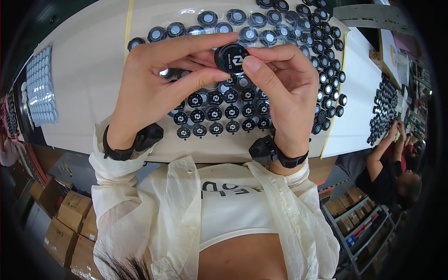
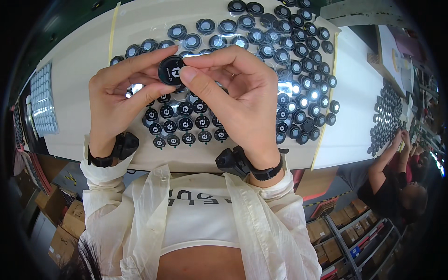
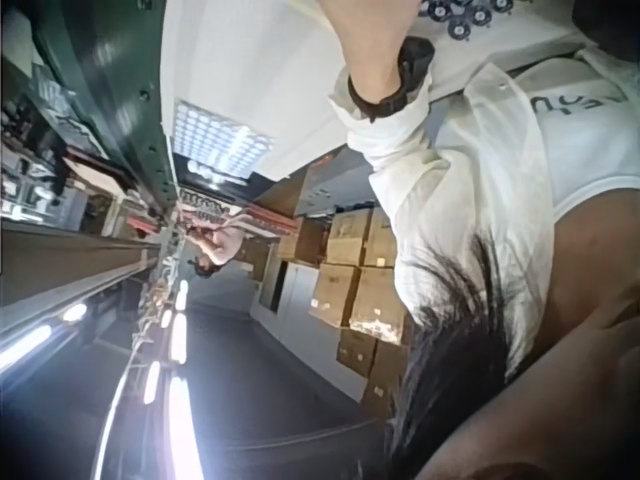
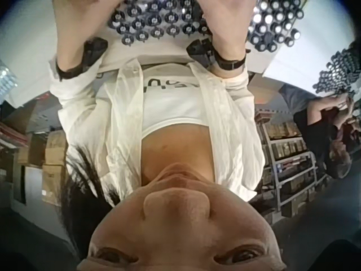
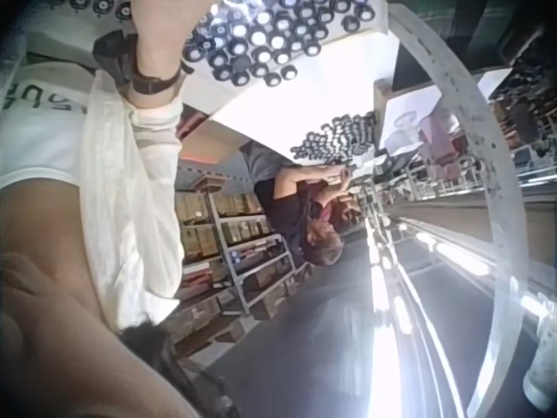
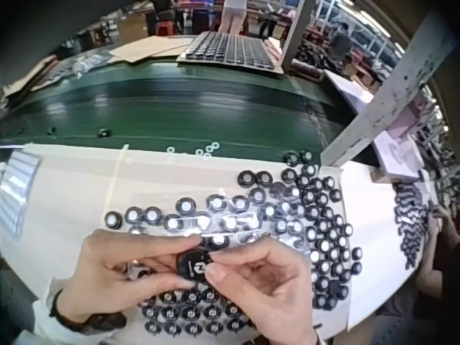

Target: Sorting small black electronic components and placing them onto a grid-patterned tray.

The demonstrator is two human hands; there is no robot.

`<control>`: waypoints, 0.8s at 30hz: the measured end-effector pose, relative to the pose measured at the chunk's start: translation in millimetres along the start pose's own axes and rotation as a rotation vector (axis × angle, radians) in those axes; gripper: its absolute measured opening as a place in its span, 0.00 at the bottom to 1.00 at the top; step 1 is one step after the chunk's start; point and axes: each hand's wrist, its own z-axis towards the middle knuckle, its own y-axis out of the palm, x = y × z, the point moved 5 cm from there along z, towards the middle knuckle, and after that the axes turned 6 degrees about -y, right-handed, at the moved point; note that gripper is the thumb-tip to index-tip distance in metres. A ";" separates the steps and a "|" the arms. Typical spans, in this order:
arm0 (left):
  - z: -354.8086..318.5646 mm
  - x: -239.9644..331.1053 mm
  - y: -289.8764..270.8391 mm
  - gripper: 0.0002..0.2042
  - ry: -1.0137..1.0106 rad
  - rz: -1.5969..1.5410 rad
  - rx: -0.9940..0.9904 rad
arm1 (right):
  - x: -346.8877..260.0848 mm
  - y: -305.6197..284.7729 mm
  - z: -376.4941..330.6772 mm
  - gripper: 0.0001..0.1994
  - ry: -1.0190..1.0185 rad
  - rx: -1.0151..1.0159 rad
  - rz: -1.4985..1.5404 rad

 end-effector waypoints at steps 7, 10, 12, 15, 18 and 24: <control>0.1 1.6 2.7 0.23 0.027 0.037 0.025 | 0.8 -1.2 0.2 0.08 -0.011 0.014 -0.041; -0.4 1.8 2.4 0.23 0.036 0.047 0.038 | 0.4 0.4 -0.4 0.07 0.001 0.027 -0.072; -1.0 2.2 1.7 0.23 0.031 0.080 0.063 | 1.5 2.4 -1.1 0.07 -0.001 0.031 -0.086; -0.8 2.7 2.0 0.23 0.033 0.080 0.070 | 1.9 2.5 -1.4 0.06 -0.032 0.056 -0.101; -0.4 -1.2 2.9 0.22 0.069 0.083 0.115 | 2.5 3.3 -0.9 0.05 -0.035 0.030 -0.176; 6.5 -8.8 2.1 0.20 -0.038 0.131 0.042 | 16.7 0.1 2.6 0.09 -0.163 -0.004 -0.415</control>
